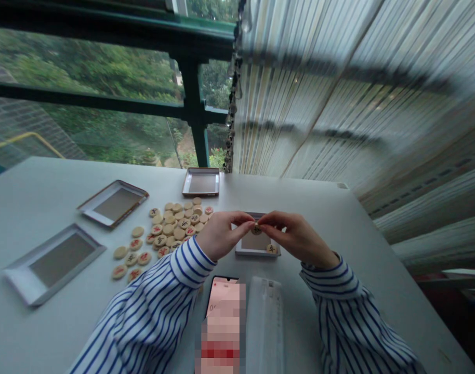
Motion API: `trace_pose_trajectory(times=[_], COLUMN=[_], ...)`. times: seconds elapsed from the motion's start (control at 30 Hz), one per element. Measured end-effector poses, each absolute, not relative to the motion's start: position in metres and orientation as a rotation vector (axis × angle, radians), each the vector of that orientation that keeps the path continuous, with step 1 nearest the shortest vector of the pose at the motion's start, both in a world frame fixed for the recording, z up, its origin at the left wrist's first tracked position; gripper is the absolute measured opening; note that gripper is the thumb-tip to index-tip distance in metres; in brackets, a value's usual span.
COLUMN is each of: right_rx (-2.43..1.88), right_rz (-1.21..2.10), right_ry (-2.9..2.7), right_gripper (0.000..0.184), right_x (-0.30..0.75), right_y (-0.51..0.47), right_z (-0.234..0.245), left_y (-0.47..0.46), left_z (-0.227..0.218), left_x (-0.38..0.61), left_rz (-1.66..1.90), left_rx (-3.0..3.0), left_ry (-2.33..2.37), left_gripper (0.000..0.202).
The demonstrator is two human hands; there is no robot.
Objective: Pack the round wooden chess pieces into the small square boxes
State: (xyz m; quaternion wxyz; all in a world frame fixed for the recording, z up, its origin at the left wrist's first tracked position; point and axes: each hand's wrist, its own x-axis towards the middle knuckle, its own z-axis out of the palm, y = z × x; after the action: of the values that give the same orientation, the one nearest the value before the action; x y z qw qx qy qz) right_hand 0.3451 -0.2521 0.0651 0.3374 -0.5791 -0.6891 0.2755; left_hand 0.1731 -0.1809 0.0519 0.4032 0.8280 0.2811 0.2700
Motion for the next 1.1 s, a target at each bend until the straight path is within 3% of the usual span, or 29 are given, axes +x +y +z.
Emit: trace_pose_trajectory(times=[0.7, 1.1], right_rx=[-1.548, -1.453], right_rz=[0.658, 0.822], right_ry=[-1.787, -1.678], right_gripper=[0.02, 0.021], right_x=[0.345, 0.343], right_y=[-0.251, -0.249], right_z=[0.06, 0.055], left_y=[-0.178, -0.181], left_z=[0.052, 0.047], left_x=[0.176, 0.178], left_rz=[0.713, 0.72], left_rx=[1.989, 1.956], left_ry=[0.796, 0.857], left_gripper=[0.023, 0.025])
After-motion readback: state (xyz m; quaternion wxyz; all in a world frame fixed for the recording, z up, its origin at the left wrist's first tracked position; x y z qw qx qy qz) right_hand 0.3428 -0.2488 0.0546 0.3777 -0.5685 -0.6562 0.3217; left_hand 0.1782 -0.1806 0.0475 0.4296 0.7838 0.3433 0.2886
